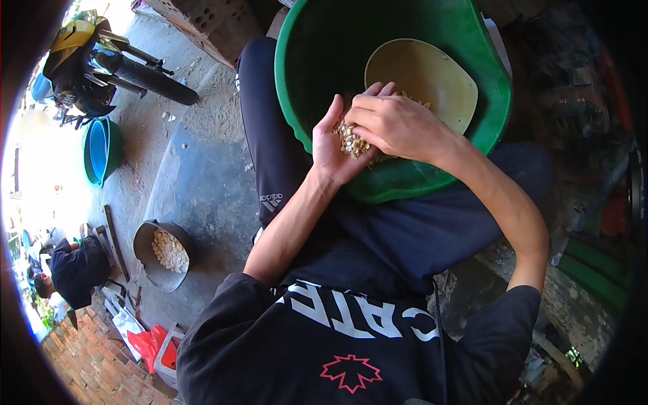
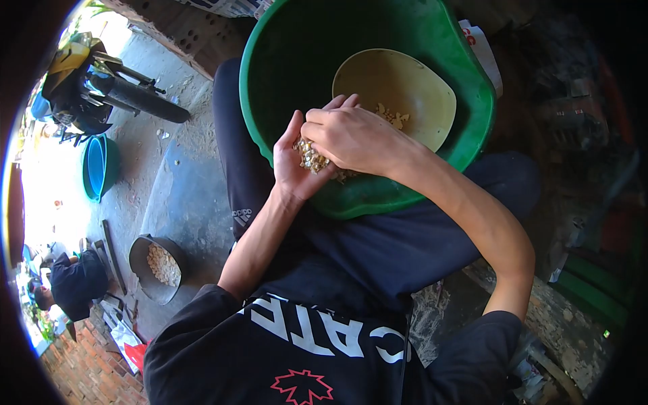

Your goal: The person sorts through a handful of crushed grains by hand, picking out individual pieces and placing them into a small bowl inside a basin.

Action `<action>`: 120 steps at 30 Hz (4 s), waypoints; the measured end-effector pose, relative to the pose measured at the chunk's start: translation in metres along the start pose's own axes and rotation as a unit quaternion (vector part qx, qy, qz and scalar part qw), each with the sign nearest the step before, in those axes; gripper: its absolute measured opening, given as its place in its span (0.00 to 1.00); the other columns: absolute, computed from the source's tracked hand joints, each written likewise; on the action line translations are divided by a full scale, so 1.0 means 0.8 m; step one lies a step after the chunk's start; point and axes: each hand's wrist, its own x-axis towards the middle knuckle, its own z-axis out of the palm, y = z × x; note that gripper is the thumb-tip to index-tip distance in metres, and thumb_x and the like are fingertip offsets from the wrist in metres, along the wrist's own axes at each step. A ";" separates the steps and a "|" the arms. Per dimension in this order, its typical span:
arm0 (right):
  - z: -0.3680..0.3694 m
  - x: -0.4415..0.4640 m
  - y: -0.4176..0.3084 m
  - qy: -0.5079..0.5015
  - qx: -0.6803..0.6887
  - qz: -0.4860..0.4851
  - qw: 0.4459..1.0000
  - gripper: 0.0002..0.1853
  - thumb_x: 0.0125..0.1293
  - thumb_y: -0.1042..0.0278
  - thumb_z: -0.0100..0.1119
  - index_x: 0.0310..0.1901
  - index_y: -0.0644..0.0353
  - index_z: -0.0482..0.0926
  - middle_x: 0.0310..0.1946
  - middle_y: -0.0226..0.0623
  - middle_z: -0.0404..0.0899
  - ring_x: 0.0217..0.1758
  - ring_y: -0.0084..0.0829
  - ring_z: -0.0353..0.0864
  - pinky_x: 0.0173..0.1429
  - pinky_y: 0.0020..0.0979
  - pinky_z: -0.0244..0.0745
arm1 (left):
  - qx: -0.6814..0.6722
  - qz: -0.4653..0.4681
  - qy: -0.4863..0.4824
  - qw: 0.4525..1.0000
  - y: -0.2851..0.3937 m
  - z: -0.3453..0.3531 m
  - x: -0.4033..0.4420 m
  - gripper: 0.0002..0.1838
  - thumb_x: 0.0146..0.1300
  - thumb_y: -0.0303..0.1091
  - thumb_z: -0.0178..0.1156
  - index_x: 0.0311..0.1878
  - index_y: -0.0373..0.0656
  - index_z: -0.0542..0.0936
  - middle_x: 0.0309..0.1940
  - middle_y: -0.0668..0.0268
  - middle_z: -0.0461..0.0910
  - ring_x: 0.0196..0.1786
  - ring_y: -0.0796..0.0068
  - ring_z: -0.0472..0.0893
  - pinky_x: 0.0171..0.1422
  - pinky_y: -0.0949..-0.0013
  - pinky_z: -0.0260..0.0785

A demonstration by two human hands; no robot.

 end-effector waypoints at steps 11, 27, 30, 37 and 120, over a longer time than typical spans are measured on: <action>-0.007 0.002 0.003 0.072 0.127 0.001 0.989 0.04 0.65 0.76 0.66 0.41 0.62 0.82 0.35 0.40 0.85 0.35 0.41 0.87 0.39 0.39 0.81 | -0.006 0.003 0.017 1.000 -0.006 -0.003 0.003 0.38 0.83 0.62 0.37 0.82 0.42 0.64 0.81 0.59 0.65 0.82 0.58 0.66 0.86 0.51 0.58; -0.017 0.009 0.000 0.108 0.104 0.001 0.989 0.05 0.66 0.73 0.69 0.36 0.62 0.82 0.30 0.39 0.83 0.36 0.44 0.85 0.43 0.42 0.78 | -0.080 -0.028 -0.032 0.996 0.006 -0.030 0.000 0.35 0.82 0.62 0.42 0.76 0.42 0.71 0.73 0.61 0.75 0.72 0.64 0.77 0.76 0.58 0.71; -0.038 0.008 0.005 0.124 0.084 0.004 0.989 0.04 0.67 0.76 0.67 0.40 0.64 0.81 0.31 0.42 0.84 0.36 0.45 0.88 0.38 0.41 0.81 | -0.117 -0.015 -0.053 0.992 0.004 -0.042 0.002 0.29 0.83 0.57 0.47 0.63 0.38 0.78 0.62 0.55 0.81 0.68 0.59 0.79 0.78 0.55 0.71; -0.063 -0.002 0.022 0.117 0.032 0.029 0.992 0.03 0.66 0.80 0.62 0.40 0.65 0.80 0.34 0.44 0.87 0.39 0.48 0.90 0.41 0.42 0.84 | -0.122 0.019 -0.002 0.992 0.001 -0.012 0.005 0.38 0.85 0.55 0.41 0.82 0.32 0.57 0.80 0.50 0.64 0.83 0.56 0.64 0.89 0.54 0.54; -0.069 -0.003 0.015 0.130 -0.059 0.093 0.985 0.04 0.67 0.75 0.64 0.41 0.64 0.81 0.41 0.42 0.81 0.42 0.46 0.86 0.45 0.43 0.80 | -0.128 0.028 0.048 0.990 -0.002 -0.025 0.013 0.37 0.85 0.57 0.37 0.81 0.35 0.60 0.82 0.53 0.63 0.82 0.55 0.65 0.85 0.53 0.61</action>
